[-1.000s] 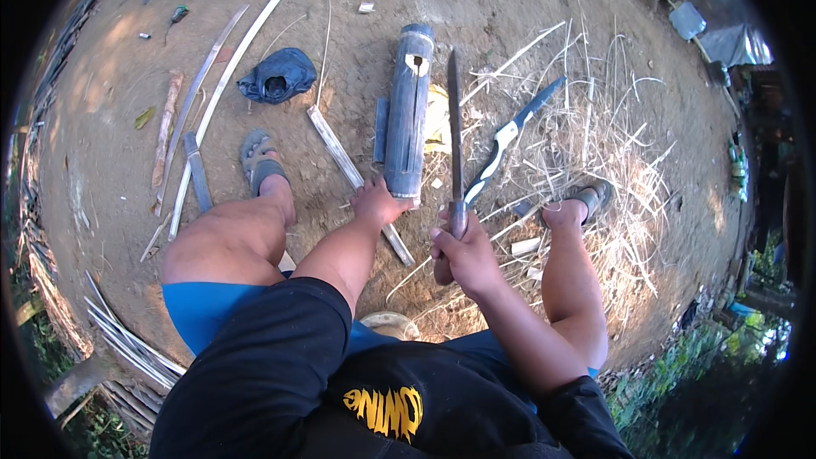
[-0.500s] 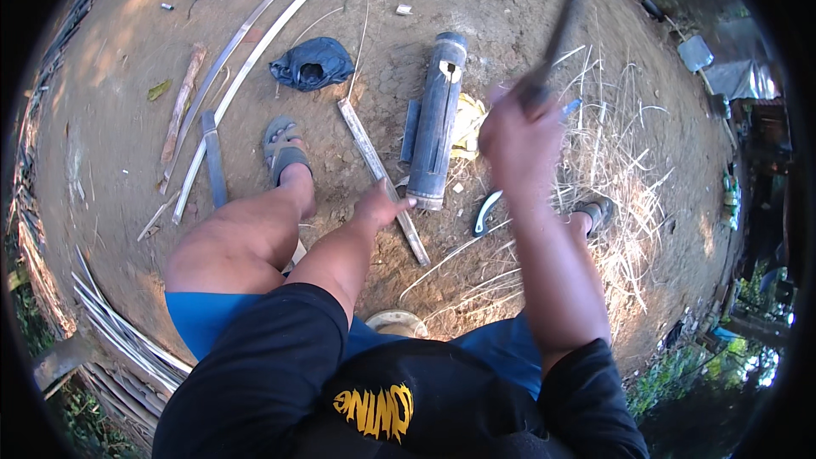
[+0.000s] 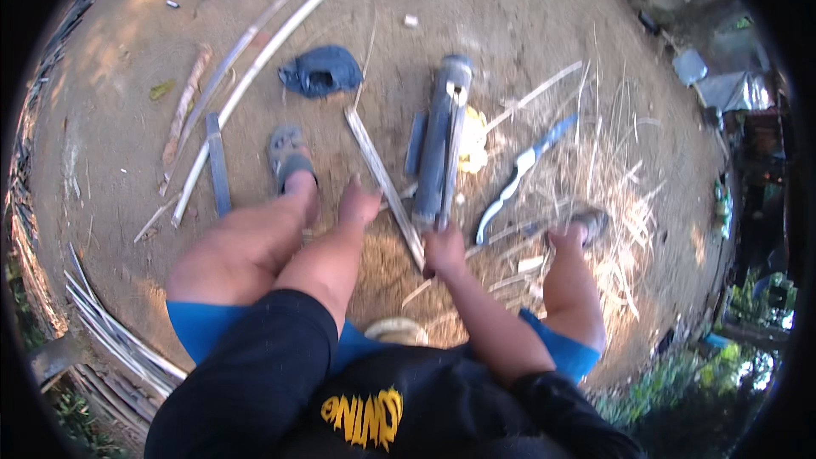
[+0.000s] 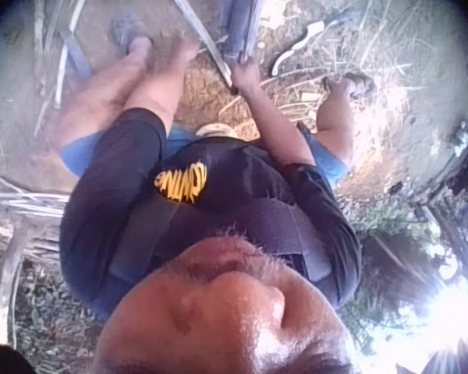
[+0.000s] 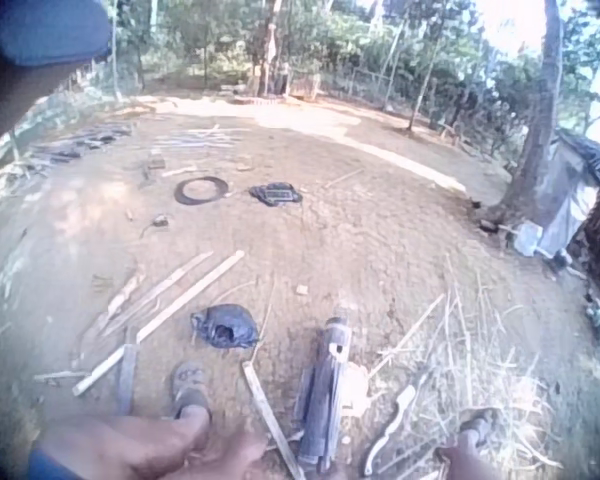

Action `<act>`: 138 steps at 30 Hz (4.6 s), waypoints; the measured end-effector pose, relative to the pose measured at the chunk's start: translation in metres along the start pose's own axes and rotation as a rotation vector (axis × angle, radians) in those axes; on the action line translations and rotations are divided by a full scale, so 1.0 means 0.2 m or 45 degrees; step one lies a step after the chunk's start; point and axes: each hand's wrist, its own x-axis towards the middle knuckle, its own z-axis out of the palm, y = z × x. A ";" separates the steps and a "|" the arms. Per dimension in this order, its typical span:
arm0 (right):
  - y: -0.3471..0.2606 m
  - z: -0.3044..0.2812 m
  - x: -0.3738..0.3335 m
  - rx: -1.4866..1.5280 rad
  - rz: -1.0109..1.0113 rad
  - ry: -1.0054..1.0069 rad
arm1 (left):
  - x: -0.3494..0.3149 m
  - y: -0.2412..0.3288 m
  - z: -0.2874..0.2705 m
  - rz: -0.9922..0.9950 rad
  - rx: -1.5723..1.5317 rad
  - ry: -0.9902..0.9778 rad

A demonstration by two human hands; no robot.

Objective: The person carves a slot into a bamboo segment using a knife, clears out the interior, and tests the fit of a thin bamboo strip.

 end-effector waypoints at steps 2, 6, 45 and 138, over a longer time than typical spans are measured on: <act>-0.06 -0.04 -0.02 0.151 0.073 -0.095 | -0.03 0.01 0.02 0.062 0.119 -0.071; 0.02 -0.07 0.00 0.225 0.085 -0.072 | -0.25 0.11 0.10 0.292 0.212 -0.281; -0.08 -0.74 0.08 0.009 0.166 -0.377 | -0.32 0.50 0.51 -0.182 0.459 -0.496; -0.34 -0.50 -0.31 -0.084 -1.056 0.426 | -0.69 1.06 -0.53 1.321 -0.698 -0.139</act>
